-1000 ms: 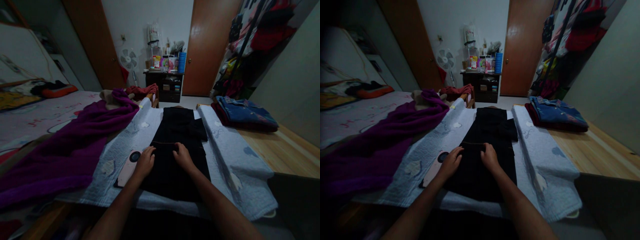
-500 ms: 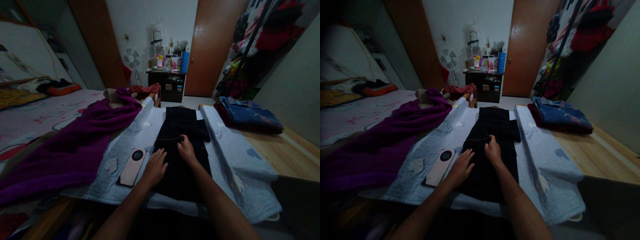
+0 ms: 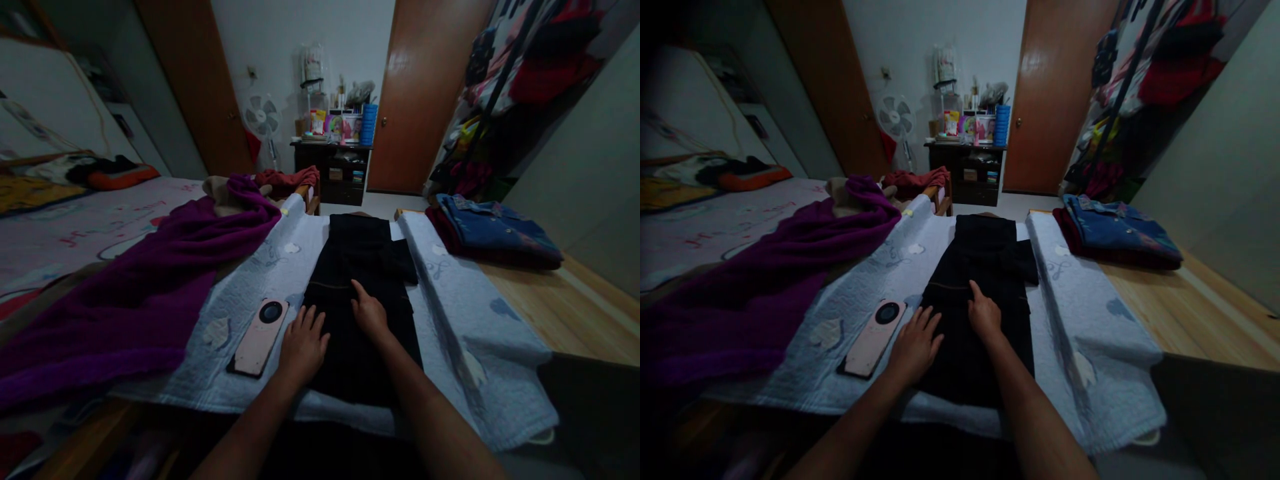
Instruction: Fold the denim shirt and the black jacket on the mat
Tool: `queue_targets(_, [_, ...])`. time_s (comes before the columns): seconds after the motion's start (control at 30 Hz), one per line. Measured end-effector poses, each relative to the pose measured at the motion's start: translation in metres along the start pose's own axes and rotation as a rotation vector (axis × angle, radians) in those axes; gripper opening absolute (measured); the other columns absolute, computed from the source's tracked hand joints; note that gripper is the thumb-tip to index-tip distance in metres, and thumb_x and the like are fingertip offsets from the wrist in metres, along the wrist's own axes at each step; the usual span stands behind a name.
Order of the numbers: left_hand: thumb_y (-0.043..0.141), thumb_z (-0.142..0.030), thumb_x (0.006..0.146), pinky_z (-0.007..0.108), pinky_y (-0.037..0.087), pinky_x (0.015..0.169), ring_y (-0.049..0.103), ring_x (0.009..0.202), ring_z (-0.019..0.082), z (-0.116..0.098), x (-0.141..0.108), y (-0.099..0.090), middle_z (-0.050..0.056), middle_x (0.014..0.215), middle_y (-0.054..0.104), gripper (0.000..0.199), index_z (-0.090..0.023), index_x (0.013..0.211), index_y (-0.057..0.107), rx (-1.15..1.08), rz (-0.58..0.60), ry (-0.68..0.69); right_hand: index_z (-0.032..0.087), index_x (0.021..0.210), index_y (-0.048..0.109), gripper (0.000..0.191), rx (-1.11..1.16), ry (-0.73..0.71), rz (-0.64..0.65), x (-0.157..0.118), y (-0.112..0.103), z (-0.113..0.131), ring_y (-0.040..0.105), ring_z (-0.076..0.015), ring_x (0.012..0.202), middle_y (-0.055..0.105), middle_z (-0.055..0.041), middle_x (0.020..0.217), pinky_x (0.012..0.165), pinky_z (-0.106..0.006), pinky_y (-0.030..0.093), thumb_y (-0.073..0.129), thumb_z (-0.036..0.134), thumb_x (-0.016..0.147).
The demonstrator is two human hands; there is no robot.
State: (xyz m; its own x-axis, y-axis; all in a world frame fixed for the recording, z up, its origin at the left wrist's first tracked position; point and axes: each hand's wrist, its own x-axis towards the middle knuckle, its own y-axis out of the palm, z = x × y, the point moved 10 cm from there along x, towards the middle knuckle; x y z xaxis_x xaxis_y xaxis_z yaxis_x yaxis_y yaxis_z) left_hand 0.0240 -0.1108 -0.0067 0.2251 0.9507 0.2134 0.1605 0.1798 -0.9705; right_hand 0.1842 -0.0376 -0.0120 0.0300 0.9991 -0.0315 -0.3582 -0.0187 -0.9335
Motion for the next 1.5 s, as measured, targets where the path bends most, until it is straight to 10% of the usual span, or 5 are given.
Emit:
queue_targets(0.3, [0.047,-0.019,0.087,0.047,0.032,0.106,0.040,0.130,0.031,0.004,0.038,-0.027,0.019,0.133,0.052,0.040,-0.008,0.125,0.052,0.067,-0.122,-0.098,0.028,0.146,0.028,0.057,-0.098,-0.024,0.062,-0.002,0.003,0.007,0.066,-0.0217,0.094,0.070,-0.0078,0.105,0.079,-0.030,0.045,0.043,0.033,0.092])
queue_targets(0.5, [0.038,-0.039,0.094,0.043,0.027,0.112,0.027,0.140,0.026,-0.020,0.068,0.025,0.013,0.151,0.033,0.054,-0.014,0.143,0.036,0.049,0.007,0.133,0.026,0.145,0.030,0.056,-0.131,-0.096,0.052,-0.006,0.003,0.014,0.067,-0.0235,0.090,0.070,-0.0097,0.103,0.074,-0.032,0.047,0.044,0.032,0.091])
queue_targets(0.77, [0.044,-0.044,0.092,0.051,0.027,0.109,0.020,0.141,0.032,-0.015,0.063,0.037,0.009,0.154,0.028,0.054,-0.033,0.144,0.033,0.006,0.050,0.160,0.023,0.132,0.049,0.044,-0.035,-0.172,-0.070,-0.006,-0.022,0.016,0.049,-0.0241,0.122,0.056,-0.0105,0.131,0.098,-0.036,0.037,0.047,0.030,0.089])
queue_targets(0.93, [0.047,-0.048,0.091,0.054,0.025,0.108,0.018,0.141,0.035,-0.015,0.061,0.036,0.009,0.155,0.025,0.054,-0.036,0.142,0.036,-0.019,0.069,0.158,0.023,0.148,0.026,0.068,-0.112,-0.126,-0.081,-0.006,-0.007,0.000,0.011,-0.0297,0.143,0.022,-0.0073,0.155,0.112,-0.051,0.009,0.045,0.049,0.089])
queue_targets(1.5, [0.041,-0.026,0.092,0.041,0.036,0.105,0.043,0.129,0.024,-0.029,0.025,0.014,0.012,0.138,0.050,0.043,-0.014,0.132,0.048,-0.076,0.118,0.188,0.015,0.149,0.024,0.071,-0.157,-0.129,-0.082,-0.004,0.011,-0.008,0.009,-0.0282,0.143,0.017,-0.0066,0.156,0.113,-0.049,0.005,0.037,0.053,0.090])
